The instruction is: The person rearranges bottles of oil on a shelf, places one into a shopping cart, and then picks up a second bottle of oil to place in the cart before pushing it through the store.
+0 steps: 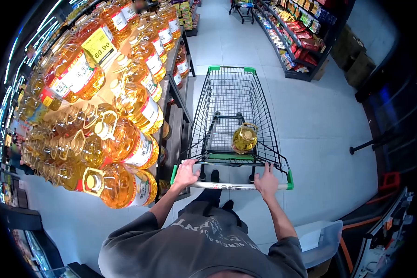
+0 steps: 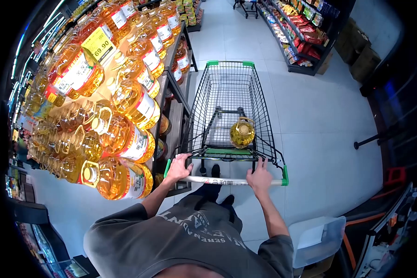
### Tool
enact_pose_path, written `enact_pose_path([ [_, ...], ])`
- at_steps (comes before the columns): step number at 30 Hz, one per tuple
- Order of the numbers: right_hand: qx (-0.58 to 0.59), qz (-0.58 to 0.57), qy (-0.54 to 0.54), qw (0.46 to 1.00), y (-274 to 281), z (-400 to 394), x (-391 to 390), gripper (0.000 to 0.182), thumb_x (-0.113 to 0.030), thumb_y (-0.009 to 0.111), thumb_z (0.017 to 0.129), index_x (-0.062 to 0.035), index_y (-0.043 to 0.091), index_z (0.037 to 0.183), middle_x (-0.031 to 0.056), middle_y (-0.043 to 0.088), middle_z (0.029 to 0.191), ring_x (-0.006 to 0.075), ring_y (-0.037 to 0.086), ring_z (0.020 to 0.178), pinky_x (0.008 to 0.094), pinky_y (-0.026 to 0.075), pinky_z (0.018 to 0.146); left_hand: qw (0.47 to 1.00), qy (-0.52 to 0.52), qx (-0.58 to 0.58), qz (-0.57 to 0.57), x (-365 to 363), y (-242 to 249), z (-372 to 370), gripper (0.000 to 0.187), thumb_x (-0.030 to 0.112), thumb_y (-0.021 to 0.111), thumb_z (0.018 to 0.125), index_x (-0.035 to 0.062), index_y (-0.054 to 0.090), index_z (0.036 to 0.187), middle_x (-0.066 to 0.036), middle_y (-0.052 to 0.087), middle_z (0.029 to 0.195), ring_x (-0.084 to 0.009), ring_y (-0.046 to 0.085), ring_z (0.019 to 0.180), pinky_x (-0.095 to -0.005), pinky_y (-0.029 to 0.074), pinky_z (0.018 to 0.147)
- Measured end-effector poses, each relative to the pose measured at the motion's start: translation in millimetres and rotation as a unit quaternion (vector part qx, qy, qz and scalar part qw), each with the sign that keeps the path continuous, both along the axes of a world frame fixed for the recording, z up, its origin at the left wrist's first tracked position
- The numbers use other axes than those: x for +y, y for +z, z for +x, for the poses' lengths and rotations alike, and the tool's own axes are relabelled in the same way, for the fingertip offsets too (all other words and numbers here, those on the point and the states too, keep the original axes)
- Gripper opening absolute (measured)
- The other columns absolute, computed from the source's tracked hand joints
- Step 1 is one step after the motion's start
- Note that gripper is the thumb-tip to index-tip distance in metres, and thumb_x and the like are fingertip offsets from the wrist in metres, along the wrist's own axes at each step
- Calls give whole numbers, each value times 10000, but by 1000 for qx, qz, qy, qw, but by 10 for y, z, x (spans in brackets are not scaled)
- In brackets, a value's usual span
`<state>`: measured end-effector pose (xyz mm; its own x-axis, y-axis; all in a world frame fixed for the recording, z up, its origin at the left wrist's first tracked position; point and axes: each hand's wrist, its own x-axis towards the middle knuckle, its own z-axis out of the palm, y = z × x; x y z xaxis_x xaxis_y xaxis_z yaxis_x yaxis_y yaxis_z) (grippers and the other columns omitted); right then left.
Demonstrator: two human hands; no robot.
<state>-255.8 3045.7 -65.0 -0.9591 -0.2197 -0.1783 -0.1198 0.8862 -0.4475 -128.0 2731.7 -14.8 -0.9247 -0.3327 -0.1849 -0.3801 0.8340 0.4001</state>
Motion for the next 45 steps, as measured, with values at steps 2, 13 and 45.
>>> enact_pose_path([
  [2, 20, -14, 3, 1000, -10, -145, -84, 658, -314, 582, 773, -45, 443, 1356, 261, 426, 1413, 412, 663, 849, 493, 535, 735, 1000, 17, -19, 4, -70, 25, -172, 496, 261, 619, 839, 47, 524, 1276, -195, 544, 1271, -343, 481, 1227, -446, 367, 1043],
  [13, 2, 16, 8, 1000, 81, -1191, -779, 670, -262, 599, 741, -35, 458, 1355, 255, 433, 1414, 442, 636, 965, 496, 496, 882, 997, 14, 70, -19, -757, -176, -1175, 438, 289, 609, 846, 58, 549, 1214, -161, 611, 1194, -320, 546, 1165, -440, 447, 969],
  [45, -4, 29, 55, 998, 131, -4159, -1972, 650, -296, 580, 781, -76, 454, 1380, 206, 399, 1459, 416, 640, 969, 469, 495, 883, 995, 75, 59, 34, -1855, -256, -3751, 452, 286, 617, 841, 41, 563, 1217, -157, 608, 1216, -319, 545, 1175, -418, 444, 992],
])
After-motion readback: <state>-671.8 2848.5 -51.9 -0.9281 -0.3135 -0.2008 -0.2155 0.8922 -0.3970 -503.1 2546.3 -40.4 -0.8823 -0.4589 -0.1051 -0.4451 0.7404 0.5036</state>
